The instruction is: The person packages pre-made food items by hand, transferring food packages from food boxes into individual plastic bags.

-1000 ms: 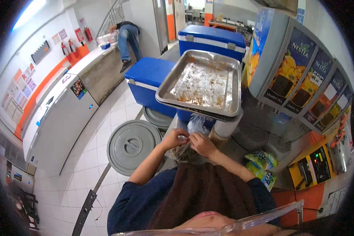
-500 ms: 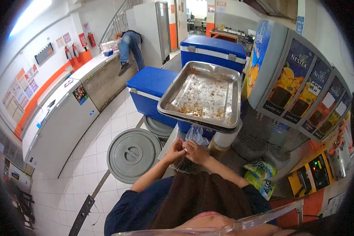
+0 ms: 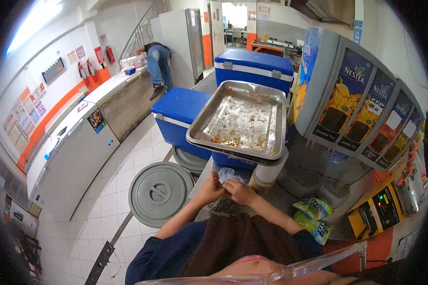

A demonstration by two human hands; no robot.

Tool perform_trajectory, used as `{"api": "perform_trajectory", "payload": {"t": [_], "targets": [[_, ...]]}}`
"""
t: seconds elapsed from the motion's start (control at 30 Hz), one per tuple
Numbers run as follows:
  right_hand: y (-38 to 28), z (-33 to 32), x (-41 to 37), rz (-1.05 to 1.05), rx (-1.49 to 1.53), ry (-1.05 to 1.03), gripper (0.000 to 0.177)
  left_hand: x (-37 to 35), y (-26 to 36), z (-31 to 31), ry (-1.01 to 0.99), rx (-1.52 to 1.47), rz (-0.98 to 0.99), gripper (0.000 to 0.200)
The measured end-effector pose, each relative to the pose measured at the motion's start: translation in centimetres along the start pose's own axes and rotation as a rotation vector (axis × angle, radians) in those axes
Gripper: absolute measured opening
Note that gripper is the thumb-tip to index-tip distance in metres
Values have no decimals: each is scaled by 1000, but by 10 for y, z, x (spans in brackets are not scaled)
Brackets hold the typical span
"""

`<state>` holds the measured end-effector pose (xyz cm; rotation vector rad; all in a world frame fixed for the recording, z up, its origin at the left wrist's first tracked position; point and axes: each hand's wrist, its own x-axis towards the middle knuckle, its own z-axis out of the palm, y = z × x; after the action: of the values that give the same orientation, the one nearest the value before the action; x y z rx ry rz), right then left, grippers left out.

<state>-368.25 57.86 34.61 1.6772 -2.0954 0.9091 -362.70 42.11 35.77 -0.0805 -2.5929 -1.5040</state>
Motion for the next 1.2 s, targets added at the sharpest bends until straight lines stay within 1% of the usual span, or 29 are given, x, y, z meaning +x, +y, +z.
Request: {"api": "perform_trajectory", "payload": {"t": [0.03,0.07,0.1,0.13,0.2,0.27,0.33,0.4,0.47,0.53,0.57,0.6,0.63,0.67,0.7,0.73,0.77,0.8,0.83,0.87,0.93,0.97,1.0,1.03,1.07,1.1,1.13,1.17,1.2], "targets": [[-3,-4,2,35,-7,-113,16,0,7,0,-1,-2,0,40],[-9,-6,3,37,-7,-113,16,0,13,1,21,73,24,40],[-17,-9,6,105,-70,-154,15,0,17,1,42,150,49,40],[-21,-10,8,172,-135,-194,13,-1,17,1,40,153,50,40],[-20,-1,8,160,-146,-180,12,-2,17,1,19,118,53,39],[-14,6,8,146,-155,-168,10,-1,12,2,44,127,79,38],[-13,6,11,198,-116,-251,13,-1,3,6,65,136,99,37],[-9,2,14,182,-65,-235,15,1,-4,9,169,198,138,49],[-6,3,16,165,-17,-218,17,2,-10,10,170,166,107,46],[0,9,13,144,41,-59,19,4,-19,13,177,127,76,44],[1,11,11,138,37,-60,19,4,-27,15,173,-47,67,41],[0,13,10,165,93,29,20,4,-28,15,168,-219,58,38],[-3,15,8,193,152,119,20,3,-29,15,172,-216,61,38],[-6,17,4,190,154,120,20,0,-30,14,140,-297,68,35],[-13,13,2,331,208,145,20,-2,-30,14,108,-377,76,33],[-18,11,-1,472,262,170,20,-3,-32,14,109,-373,78,33],[-15,17,-6,471,263,173,20,-6,-35,16,135,-452,78,32],[-13,21,-9,457,290,229,20,-8,-40,18,161,-530,78,32],[-9,24,-11,443,318,287,19,-8,-46,19,159,-524,81,32],[-5,27,-12,442,322,294,19,-8,-51,19,181,-561,61,32],[-10,20,-6,299,263,322,19,-11,-46,18,199,-589,37,32],[-12,15,-3,300,267,328,19,-15,-43,19,255,-619,49,32],[-13,9,0,219,308,343,18,-17,-35,18,310,-649,64,32],[-13,5,3,137,345,356,18,-18,-29,16,308,-642,66,32],[-9,5,4,132,343,362,18,-15,-24,14,356,-450,205,33],[-4,5,5,145,443,354,18,-11,-17,13,401,-258,343,34],[3,5,6,159,544,342,18,-9,-4,9,402,-259,351,34],[8,7,9,157,540,342,18,-8,9,5,435,-66,342,33],[13,10,12,97,489,350,19,-8,24,2,468,126,328,32]]}}
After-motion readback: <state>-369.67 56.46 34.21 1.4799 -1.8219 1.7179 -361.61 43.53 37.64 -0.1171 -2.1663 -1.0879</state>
